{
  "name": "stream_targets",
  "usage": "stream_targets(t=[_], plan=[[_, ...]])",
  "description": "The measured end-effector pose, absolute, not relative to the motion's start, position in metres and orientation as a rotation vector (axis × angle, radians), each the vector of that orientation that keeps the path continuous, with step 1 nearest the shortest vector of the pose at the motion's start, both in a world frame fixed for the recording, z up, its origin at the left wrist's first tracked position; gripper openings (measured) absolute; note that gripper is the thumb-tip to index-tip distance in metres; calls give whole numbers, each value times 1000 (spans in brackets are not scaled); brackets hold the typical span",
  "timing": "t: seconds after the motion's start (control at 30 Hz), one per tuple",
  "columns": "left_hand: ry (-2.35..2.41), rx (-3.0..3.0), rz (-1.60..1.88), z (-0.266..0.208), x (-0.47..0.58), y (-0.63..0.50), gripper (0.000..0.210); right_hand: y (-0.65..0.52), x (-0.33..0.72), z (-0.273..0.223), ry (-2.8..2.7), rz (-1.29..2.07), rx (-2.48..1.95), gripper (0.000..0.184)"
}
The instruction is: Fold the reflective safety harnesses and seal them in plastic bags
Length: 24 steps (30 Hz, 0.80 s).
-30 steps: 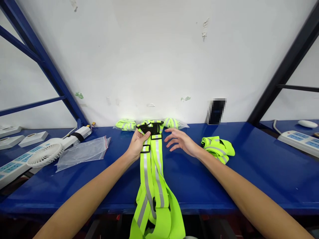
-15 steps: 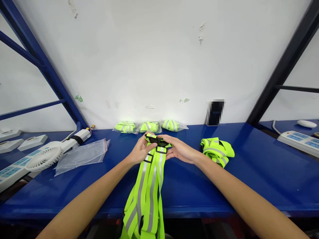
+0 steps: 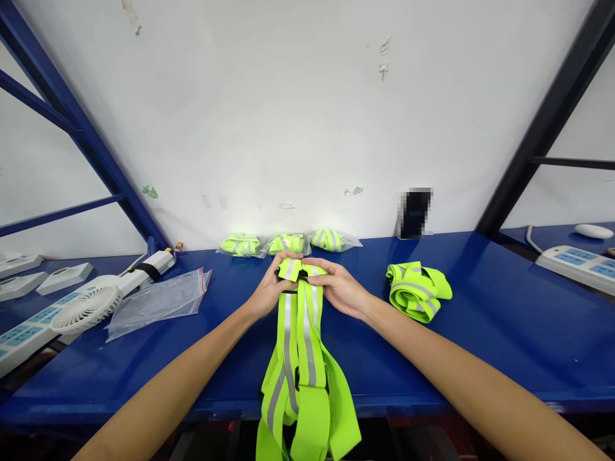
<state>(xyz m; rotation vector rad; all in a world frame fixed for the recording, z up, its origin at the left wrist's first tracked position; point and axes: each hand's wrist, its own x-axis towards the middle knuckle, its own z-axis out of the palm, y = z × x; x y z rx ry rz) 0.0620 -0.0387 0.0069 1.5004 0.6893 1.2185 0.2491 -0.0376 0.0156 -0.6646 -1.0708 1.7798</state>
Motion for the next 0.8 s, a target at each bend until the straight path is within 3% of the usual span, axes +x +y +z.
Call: stream_targets(t=[0.1,0.17,0.33,0.4,0.57,0.8], plan=[[624,1252,1182,5,68,-41,86,-36,248,10,-1134,1671,-664,51],[667,1083,1207,5,74,-42,93,-35,249,10,-1241,1538,-687,58],[800,931,1296,0,86,-41,64,-37,254,17,-1437,1184,-813,93],[789,983,1280,-1,85,-39,55,-36,255,17,-1447,1195,-850,98],[771,1165,1311,-4,81,-37,54,-33,258,10,-1439,1420,-822,65],[767,1347,1341,-5,83,-36,49,-38,255,20,-1096,1619,-775,42]])
